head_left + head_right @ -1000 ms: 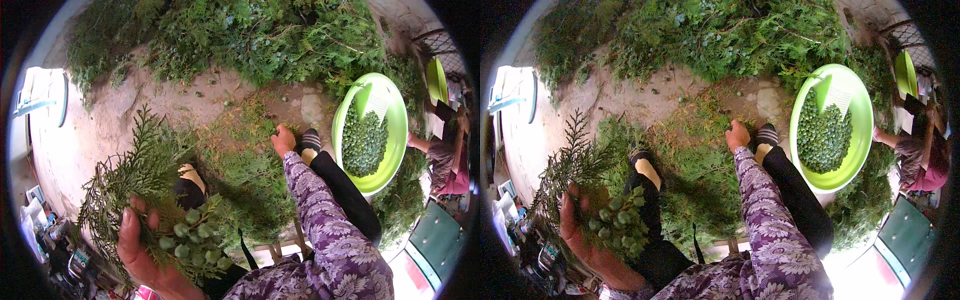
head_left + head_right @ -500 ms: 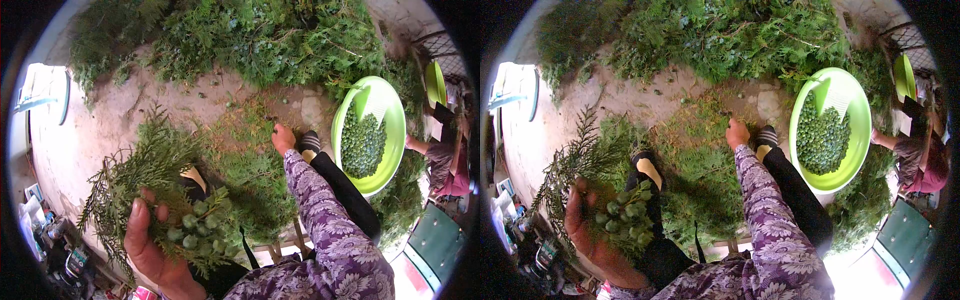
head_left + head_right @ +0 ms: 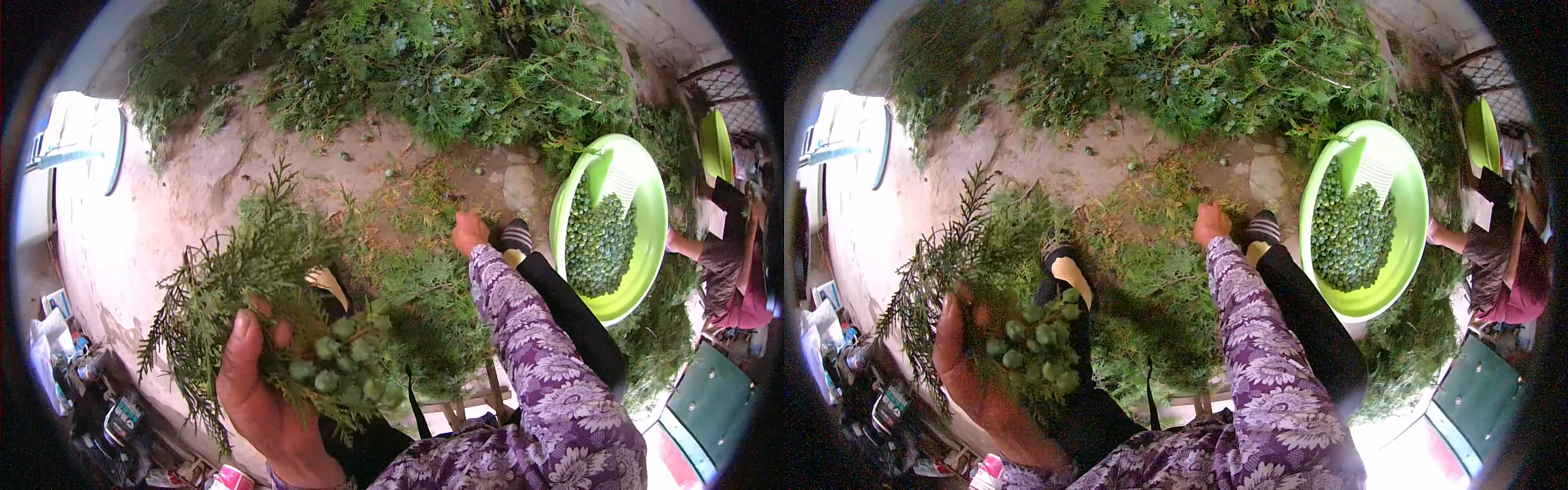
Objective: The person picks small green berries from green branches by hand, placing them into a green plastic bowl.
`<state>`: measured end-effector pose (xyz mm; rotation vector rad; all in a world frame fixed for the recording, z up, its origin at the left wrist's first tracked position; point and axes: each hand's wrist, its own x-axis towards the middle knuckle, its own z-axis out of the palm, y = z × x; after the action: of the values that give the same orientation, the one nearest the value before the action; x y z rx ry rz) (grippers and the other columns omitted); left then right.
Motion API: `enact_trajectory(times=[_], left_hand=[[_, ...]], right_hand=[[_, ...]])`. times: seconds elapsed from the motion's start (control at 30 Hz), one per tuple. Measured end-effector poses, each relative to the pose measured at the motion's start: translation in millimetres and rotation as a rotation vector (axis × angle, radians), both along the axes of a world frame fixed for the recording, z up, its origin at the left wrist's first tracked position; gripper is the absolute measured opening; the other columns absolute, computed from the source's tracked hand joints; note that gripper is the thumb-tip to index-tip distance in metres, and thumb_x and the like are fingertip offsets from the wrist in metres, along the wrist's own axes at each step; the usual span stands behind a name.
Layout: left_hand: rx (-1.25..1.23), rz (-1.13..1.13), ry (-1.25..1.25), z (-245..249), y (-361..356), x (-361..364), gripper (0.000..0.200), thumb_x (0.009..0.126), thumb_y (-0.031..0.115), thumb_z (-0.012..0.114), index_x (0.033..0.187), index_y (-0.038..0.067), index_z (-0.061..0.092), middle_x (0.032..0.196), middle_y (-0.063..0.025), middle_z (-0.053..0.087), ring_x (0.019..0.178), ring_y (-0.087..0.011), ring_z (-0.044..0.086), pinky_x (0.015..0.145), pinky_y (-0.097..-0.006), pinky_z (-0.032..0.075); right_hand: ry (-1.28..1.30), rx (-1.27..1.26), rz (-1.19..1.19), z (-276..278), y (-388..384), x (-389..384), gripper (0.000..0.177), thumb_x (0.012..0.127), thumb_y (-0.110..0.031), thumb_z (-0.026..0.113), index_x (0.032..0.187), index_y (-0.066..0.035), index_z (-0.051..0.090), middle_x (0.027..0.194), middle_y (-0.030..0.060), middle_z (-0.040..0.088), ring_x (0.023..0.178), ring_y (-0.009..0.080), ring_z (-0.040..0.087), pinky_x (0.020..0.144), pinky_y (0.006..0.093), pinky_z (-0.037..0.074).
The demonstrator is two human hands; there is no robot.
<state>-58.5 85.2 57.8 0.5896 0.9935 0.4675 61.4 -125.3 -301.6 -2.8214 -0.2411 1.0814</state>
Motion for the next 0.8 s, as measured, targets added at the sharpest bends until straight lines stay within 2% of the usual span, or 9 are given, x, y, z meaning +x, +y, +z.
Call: enact_trajectory(times=[0.03,0.1,0.13,0.2,0.23,0.33,0.6,0.73,0.8], left_hand=[[-0.002,0.001,0.001,-0.4,2.3,0.2,0.017,0.077,0.012,0.057,0.089,0.001,0.058,0.08,-0.0071,0.061,0.069,-0.0141,0.058,0.066,-0.0288,0.049],[0.111,0.01,0.028,-2.9,9.0,-1.0,0.016,0.077,0.013,0.057,0.089,0.002,0.058,0.08,-0.006,0.06,0.07,-0.0133,0.056,0.067,-0.0275,0.047],[0.108,0.013,0.022,-3.4,11.5,-1.0,0.016,0.077,0.013,0.057,0.089,0.002,0.058,0.08,-0.006,0.06,0.07,-0.0133,0.056,0.067,-0.0275,0.047],[0.104,0.002,-0.048,-2.6,14.5,0.4,0.015,0.078,0.014,0.057,0.089,0.004,0.058,0.08,-0.0048,0.059,0.07,-0.0128,0.055,0.067,-0.0268,0.046],[0.068,0.002,-0.075,-1.3,14.9,2.5,0.013,0.079,0.014,0.056,0.088,0.004,0.058,0.08,-0.0044,0.059,0.07,-0.0132,0.055,0.066,-0.0269,0.046],[0.02,-0.012,-0.105,-4.0,16.8,6.2,0.013,0.079,0.014,0.057,0.087,0.005,0.058,0.078,-0.0039,0.059,0.069,-0.0137,0.056,0.065,-0.0275,0.047],[0.064,-0.005,-0.174,0.3,22.7,4.2,0.011,0.079,0.014,0.057,0.085,0.005,0.057,0.076,-0.0032,0.058,0.068,-0.0149,0.055,0.062,-0.0299,0.047],[0.095,-0.002,-0.161,-1.1,26.0,-8.4,0.012,0.079,0.015,0.057,0.086,0.005,0.057,0.076,-0.0023,0.057,0.068,-0.014,0.054,0.062,-0.0284,0.046],[0.135,0.044,0.011,3.7,21.0,-11.2,0.015,0.078,0.016,0.057,0.087,0.004,0.057,0.077,-0.0018,0.055,0.069,-0.0127,0.053,0.062,-0.0265,0.045]], right_hand=[[0.001,-0.002,0.001,-8.3,-4.0,-1.7,0.022,0.076,-0.012,0.047,0.095,-0.001,0.054,0.1,0.022,0.053,0.091,0.0349,0.053,0.075,0.0414,0.044],[-0.182,0.256,-0.096,-16.9,-10.0,0.2,0.013,0.072,-0.012,0.052,0.081,-0.002,0.054,0.07,0.014,0.059,0.064,0.0296,0.056,0.056,0.0379,0.045],[-0.189,0.254,-0.093,-9.5,-9.7,4.1,0.013,0.072,-0.012,0.052,0.081,-0.002,0.054,0.07,0.014,0.059,0.064,0.0296,0.056,0.056,0.0379,0.045],[0.166,0.59,-0.717,8.3,-12.5,13.8,0.013,0.076,-0.016,0.052,0.079,-0.003,0.054,0.058,0.0062,0.056,0.052,0.0171,0.053,0.044,0.0285,0.042],[0.217,0.652,-0.806,15.8,-16.0,17.5,0.012,0.078,-0.017,0.052,0.077,-0.006,0.052,0.059,0.0024,0.052,0.05,0.0092,0.049,0.04,0.0228,0.038],[0.42,0.887,-1.065,40.3,-26.9,24.6,0.008,0.078,-0.015,0.051,0.077,-0.007,0.05,0.061,0.0027,0.051,0.051,0.0109,0.05,0.041,0.0238,0.039],[0.502,1.1,-1.108,84.0,-36.6,13.4,0.016,0.08,-0.02,0.057,0.079,-0.006,0.049,0.062,0.0033,0.05,0.053,0.0107,0.049,0.043,0.0224,0.04],[0.436,1.085,-0.964,69.2,-12.3,19.3,0.015,0.078,-0.02,0.058,0.082,-0.007,0.051,0.063,0.0004,0.049,0.053,0.0093,0.049,0.044,0.0217,0.041],[0.426,1.058,-0.863,51.1,13.1,26.8,0.014,0.078,-0.019,0.058,0.084,-0.008,0.051,0.065,-0.0007,0.05,0.054,0.0091,0.05,0.046,0.0217,0.043]])
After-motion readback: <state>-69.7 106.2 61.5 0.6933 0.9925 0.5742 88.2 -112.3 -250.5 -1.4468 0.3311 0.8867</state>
